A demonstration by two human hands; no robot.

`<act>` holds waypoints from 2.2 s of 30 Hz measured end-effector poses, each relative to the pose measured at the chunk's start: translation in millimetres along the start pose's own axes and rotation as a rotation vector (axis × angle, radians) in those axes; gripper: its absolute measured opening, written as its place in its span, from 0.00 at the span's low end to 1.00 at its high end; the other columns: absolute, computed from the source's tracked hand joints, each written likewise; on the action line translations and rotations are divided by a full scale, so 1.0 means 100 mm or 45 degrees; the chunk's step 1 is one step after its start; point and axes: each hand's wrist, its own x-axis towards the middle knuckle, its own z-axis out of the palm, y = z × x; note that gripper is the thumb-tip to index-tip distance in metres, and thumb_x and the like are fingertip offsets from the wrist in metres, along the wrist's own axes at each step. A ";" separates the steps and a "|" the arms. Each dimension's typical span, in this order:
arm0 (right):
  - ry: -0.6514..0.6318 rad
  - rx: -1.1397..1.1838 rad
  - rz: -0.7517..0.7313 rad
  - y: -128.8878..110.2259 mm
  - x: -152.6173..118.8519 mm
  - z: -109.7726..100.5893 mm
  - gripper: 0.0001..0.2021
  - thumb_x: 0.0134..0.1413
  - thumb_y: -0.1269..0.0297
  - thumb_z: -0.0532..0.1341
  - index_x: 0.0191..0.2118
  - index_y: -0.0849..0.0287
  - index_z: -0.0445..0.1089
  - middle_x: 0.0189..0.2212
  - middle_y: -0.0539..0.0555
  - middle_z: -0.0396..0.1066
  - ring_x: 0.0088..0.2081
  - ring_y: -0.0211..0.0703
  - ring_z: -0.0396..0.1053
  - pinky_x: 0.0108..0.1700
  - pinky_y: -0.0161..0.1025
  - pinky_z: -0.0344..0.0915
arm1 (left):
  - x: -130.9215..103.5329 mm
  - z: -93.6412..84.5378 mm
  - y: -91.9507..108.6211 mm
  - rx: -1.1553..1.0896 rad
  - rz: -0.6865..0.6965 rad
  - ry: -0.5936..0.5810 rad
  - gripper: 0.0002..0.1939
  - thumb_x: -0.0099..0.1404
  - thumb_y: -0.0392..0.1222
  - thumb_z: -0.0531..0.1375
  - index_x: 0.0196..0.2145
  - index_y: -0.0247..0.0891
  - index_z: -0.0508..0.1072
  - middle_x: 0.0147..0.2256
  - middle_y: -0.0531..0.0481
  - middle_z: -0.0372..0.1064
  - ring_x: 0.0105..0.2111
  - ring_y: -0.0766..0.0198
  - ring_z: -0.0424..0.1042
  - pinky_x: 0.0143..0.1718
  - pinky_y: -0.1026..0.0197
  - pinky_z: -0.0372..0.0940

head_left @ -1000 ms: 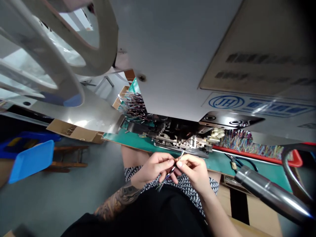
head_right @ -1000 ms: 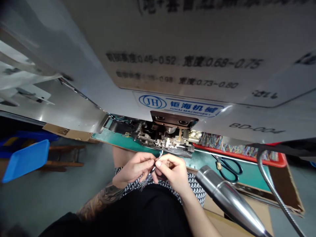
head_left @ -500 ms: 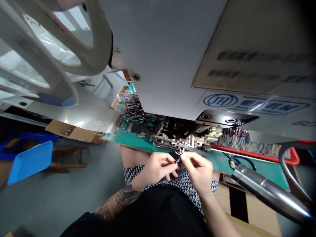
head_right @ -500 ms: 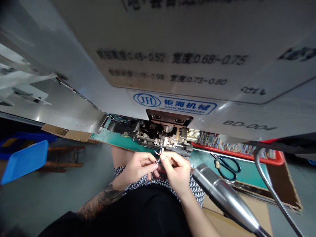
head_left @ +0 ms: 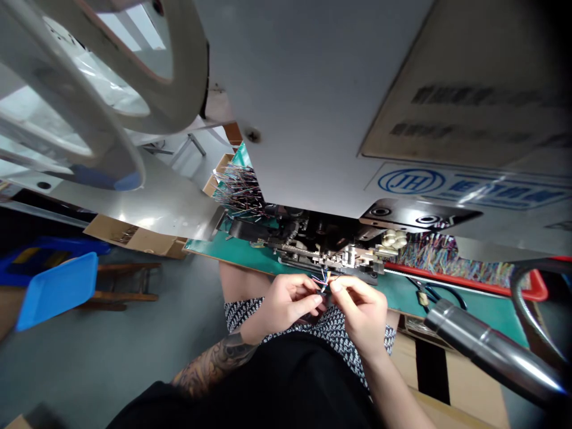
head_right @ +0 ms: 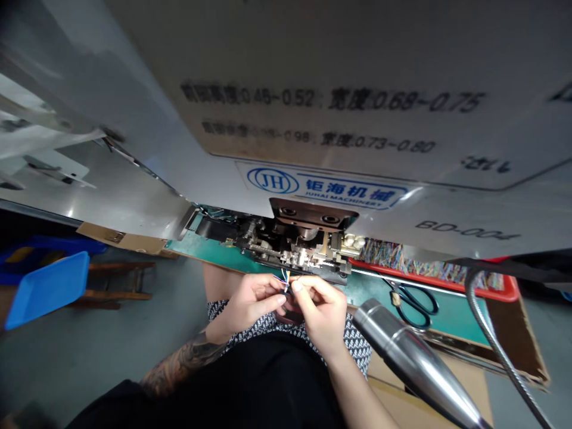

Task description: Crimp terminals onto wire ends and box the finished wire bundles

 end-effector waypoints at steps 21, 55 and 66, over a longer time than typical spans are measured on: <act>0.095 0.505 0.341 0.05 0.21 0.18 0.27 0.51 0.52 0.76 0.13 0.59 0.65 0.12 0.46 0.55 0.18 0.31 0.49 0.24 0.38 0.44 | 0.14 0.12 0.13 0.757 0.762 0.396 0.06 0.70 0.33 0.64 0.42 0.38 0.82 0.40 0.47 0.84 0.37 0.61 0.82 0.38 0.60 0.77; -0.083 -0.349 -0.317 -0.08 0.16 -0.18 0.05 0.59 0.61 0.74 0.34 0.55 0.83 0.20 0.48 0.72 0.20 0.38 0.62 0.25 0.40 0.61 | 0.00 0.04 0.20 0.459 0.212 0.218 0.07 0.66 0.40 0.67 0.30 0.37 0.82 0.28 0.47 0.80 0.25 0.61 0.79 0.25 0.64 0.73; 0.113 0.113 -0.052 0.12 0.05 0.07 0.10 0.62 0.59 0.69 0.32 0.57 0.75 0.20 0.47 0.66 0.20 0.37 0.60 0.23 0.35 0.55 | 0.08 0.14 0.01 0.095 0.157 0.169 0.11 0.67 0.45 0.69 0.38 0.33 0.80 0.33 0.42 0.83 0.32 0.55 0.84 0.36 0.59 0.80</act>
